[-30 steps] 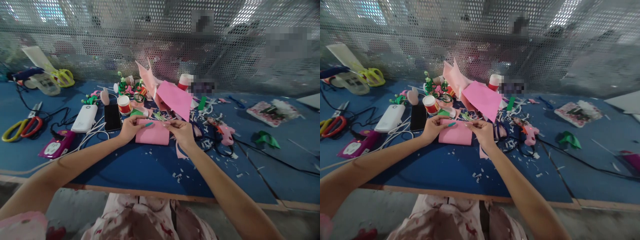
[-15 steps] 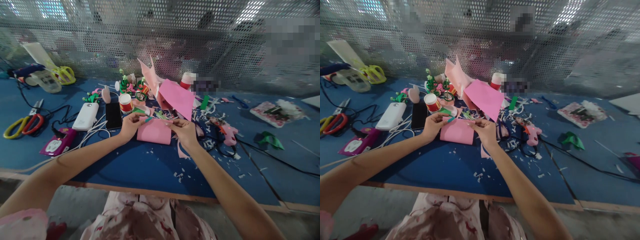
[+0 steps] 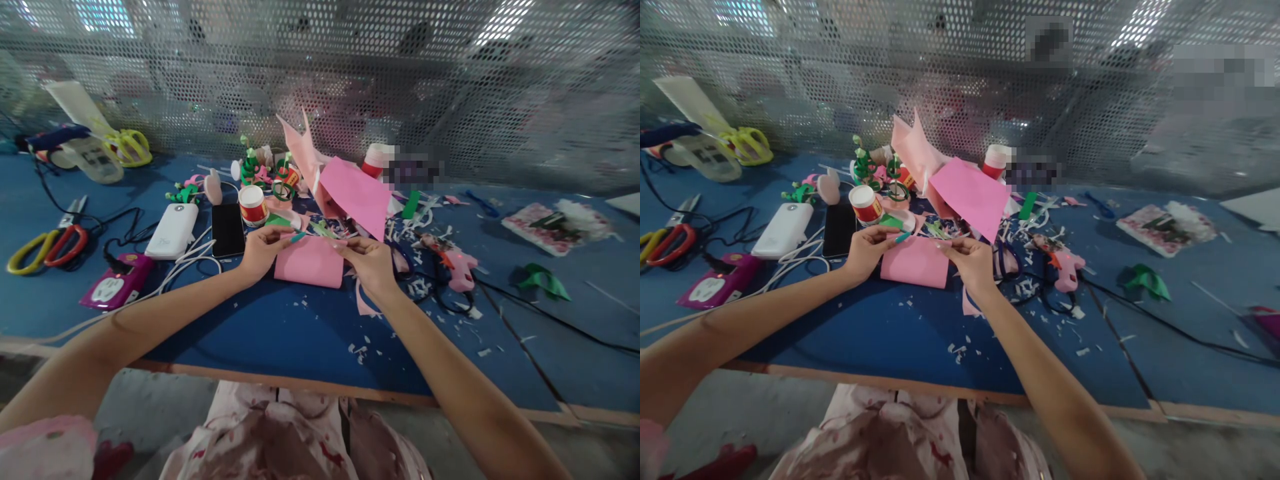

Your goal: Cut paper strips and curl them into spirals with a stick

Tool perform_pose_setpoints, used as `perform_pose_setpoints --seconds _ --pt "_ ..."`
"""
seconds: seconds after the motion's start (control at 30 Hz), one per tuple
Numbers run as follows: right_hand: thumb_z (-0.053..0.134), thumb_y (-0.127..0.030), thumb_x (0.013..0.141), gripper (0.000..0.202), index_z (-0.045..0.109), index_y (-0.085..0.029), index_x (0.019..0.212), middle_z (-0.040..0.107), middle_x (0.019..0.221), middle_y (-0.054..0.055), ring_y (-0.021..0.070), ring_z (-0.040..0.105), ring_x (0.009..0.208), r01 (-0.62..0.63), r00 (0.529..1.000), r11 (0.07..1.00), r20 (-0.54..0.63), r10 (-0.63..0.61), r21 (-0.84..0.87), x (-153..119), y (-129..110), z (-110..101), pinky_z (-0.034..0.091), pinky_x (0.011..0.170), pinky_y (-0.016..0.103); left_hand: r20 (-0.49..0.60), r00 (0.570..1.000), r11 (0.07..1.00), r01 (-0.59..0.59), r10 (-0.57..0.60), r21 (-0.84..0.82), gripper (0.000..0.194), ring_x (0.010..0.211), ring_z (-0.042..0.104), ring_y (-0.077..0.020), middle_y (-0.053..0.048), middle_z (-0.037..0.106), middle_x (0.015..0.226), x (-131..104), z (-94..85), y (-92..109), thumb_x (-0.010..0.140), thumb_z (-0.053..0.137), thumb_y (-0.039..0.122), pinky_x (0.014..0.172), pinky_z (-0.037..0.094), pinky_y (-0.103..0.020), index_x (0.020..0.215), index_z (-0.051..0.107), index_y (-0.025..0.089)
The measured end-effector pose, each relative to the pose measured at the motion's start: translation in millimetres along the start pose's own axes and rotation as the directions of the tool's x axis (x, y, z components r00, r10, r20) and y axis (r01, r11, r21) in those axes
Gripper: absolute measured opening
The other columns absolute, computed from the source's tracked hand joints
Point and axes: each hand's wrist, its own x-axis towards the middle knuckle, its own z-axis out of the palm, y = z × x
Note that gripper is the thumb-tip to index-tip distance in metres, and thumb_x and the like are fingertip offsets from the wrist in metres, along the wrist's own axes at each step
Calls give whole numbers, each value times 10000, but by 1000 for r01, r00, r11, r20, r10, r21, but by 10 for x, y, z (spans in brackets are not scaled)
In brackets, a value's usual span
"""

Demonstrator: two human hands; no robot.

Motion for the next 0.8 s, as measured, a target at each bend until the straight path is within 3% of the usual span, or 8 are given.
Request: perform_pose_setpoints --seconds 0.8 --pt "770 -395 461 304 650 -161 614 659 585 23 160 588 528 15 1000 999 -13 -16 -44 -8 -32 16 487 526 296 56 996 996 -71 68 45 249 847 647 -175 -57 704 877 22 -31 -14 628 694 291 829 518 -328 828 681 144"
